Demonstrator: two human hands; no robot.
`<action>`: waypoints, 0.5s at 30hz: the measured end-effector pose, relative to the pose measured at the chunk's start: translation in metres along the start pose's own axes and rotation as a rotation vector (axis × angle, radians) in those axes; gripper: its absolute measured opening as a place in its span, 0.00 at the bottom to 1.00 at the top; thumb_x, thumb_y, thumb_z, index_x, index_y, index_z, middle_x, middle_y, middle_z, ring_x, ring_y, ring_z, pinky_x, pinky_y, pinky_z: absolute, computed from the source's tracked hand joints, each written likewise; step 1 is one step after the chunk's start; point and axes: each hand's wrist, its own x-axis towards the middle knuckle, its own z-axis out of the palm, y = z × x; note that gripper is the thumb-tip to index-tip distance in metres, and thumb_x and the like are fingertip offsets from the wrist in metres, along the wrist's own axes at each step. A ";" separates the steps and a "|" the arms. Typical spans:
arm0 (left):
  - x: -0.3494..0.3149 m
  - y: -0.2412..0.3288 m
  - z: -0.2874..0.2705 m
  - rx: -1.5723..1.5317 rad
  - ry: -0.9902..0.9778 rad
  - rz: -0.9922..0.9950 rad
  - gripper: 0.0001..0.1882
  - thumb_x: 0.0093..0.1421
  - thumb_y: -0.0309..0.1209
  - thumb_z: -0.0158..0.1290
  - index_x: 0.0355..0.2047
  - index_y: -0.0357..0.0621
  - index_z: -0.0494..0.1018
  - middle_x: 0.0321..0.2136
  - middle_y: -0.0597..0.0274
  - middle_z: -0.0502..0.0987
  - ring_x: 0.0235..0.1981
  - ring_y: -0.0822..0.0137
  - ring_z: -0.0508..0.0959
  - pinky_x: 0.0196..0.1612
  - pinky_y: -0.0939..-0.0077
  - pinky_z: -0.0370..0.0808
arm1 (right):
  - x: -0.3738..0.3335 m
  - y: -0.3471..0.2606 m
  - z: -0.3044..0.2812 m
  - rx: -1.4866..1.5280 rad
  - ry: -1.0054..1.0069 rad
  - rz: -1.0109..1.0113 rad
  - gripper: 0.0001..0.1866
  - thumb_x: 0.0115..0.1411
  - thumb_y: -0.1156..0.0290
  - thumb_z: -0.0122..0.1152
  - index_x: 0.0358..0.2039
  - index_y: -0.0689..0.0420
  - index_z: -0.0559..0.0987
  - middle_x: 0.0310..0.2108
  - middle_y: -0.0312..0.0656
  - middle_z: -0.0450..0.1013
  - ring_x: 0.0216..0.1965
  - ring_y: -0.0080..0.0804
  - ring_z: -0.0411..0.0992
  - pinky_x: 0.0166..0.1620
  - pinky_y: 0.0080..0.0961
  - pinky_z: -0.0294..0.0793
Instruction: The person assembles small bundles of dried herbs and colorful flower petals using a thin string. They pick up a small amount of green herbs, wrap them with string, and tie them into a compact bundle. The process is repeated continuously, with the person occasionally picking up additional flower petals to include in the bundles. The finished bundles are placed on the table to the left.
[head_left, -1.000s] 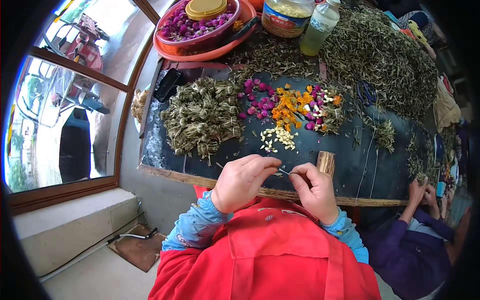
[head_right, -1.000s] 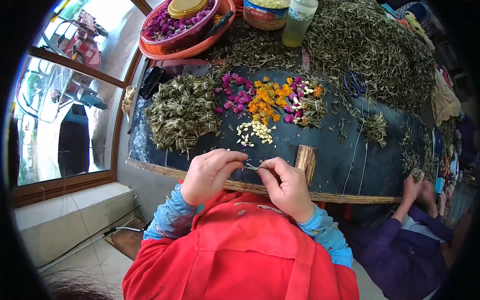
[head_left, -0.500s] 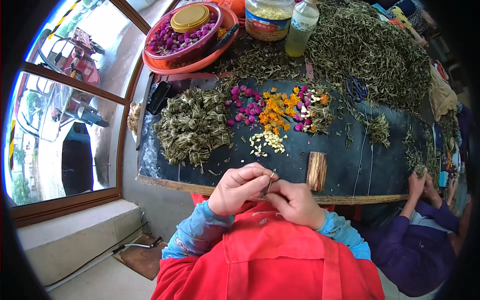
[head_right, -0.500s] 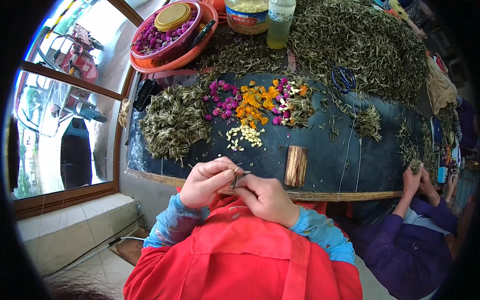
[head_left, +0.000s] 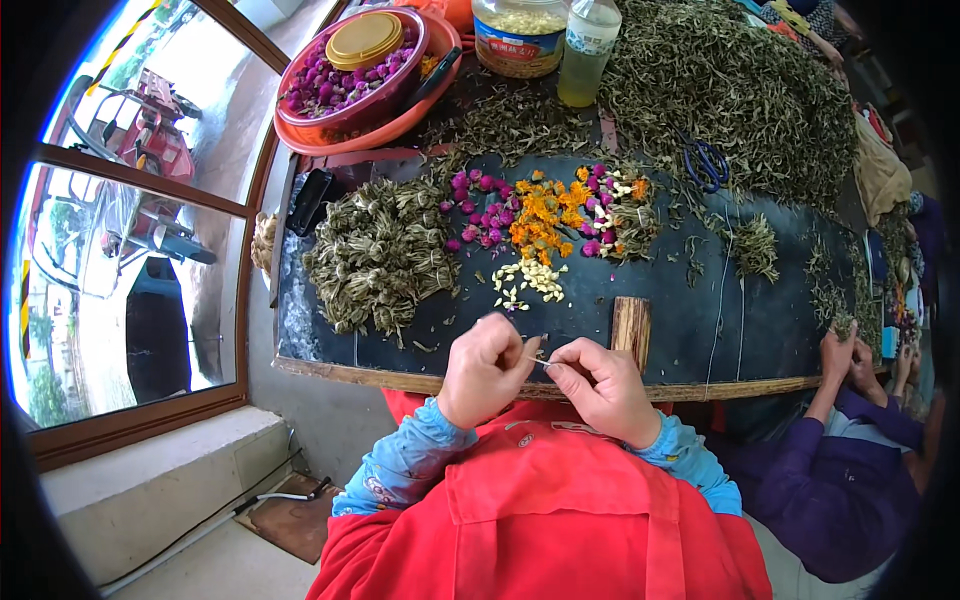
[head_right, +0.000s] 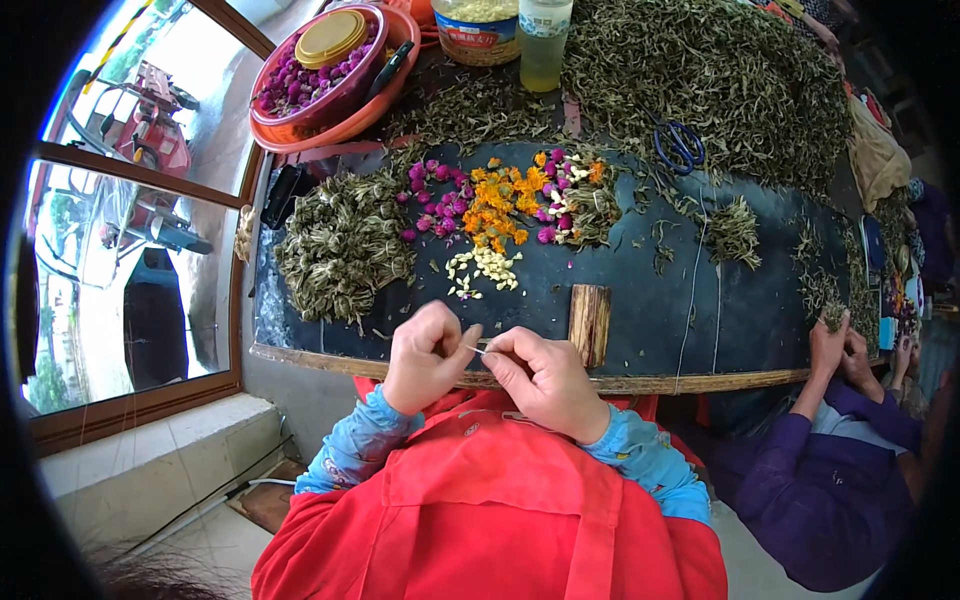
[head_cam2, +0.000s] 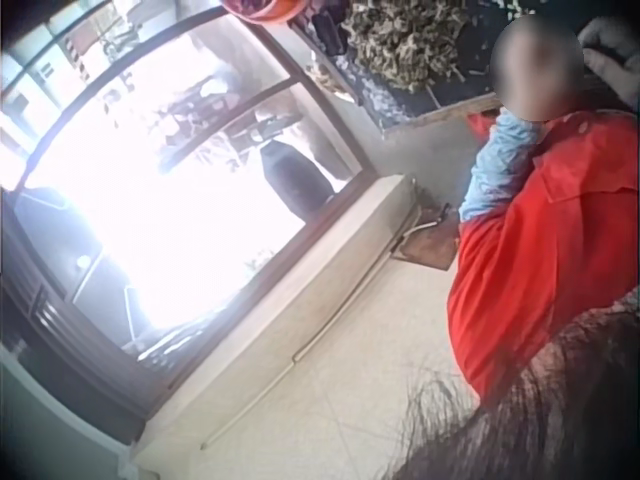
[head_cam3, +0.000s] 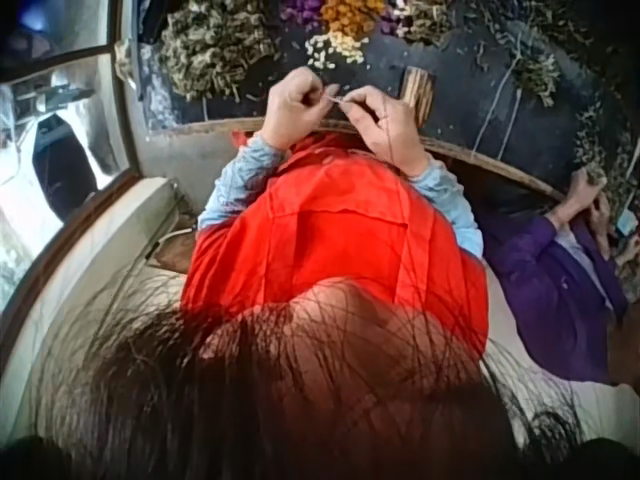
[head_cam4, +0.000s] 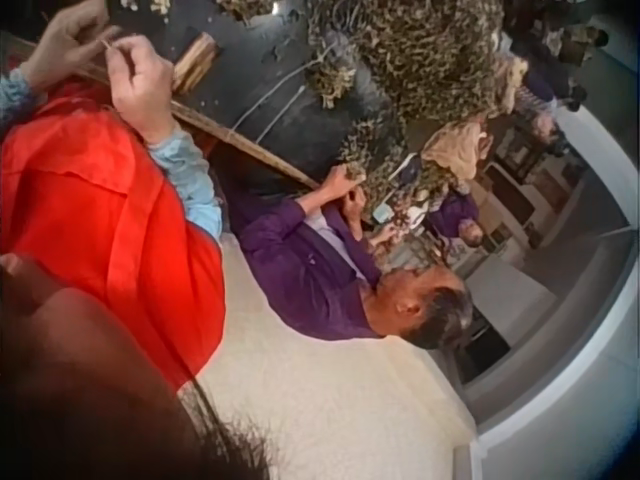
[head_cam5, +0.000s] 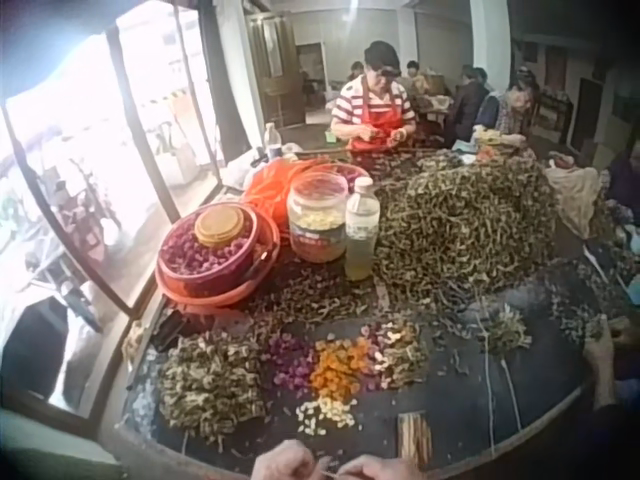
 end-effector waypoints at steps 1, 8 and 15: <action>-0.003 -0.004 -0.002 -0.015 -0.061 -0.011 0.14 0.50 0.21 0.64 0.26 0.41 0.67 0.24 0.66 0.68 0.18 0.75 0.65 0.21 0.80 0.63 | 0.000 0.000 0.000 -0.028 0.005 -0.004 0.04 0.63 0.74 0.60 0.35 0.62 0.77 0.19 0.33 0.70 0.20 0.15 0.65 0.24 0.18 0.63; -0.005 0.017 -0.010 -0.360 -0.326 -0.329 0.18 0.58 0.18 0.55 0.50 0.35 0.72 0.36 0.55 0.79 0.33 0.67 0.80 0.36 0.74 0.78 | 0.003 0.005 0.004 -0.191 0.071 -0.065 0.04 0.61 0.75 0.61 0.35 0.60 0.76 0.24 0.46 0.76 0.24 0.39 0.77 0.27 0.30 0.72; -0.007 0.018 -0.015 -0.038 -0.189 -0.045 0.08 0.53 0.19 0.56 0.34 0.36 0.77 0.28 0.54 0.76 0.26 0.59 0.79 0.29 0.71 0.76 | 0.001 0.008 0.006 -0.231 0.028 -0.056 0.03 0.60 0.77 0.61 0.34 0.60 0.76 0.25 0.48 0.75 0.24 0.43 0.77 0.26 0.31 0.72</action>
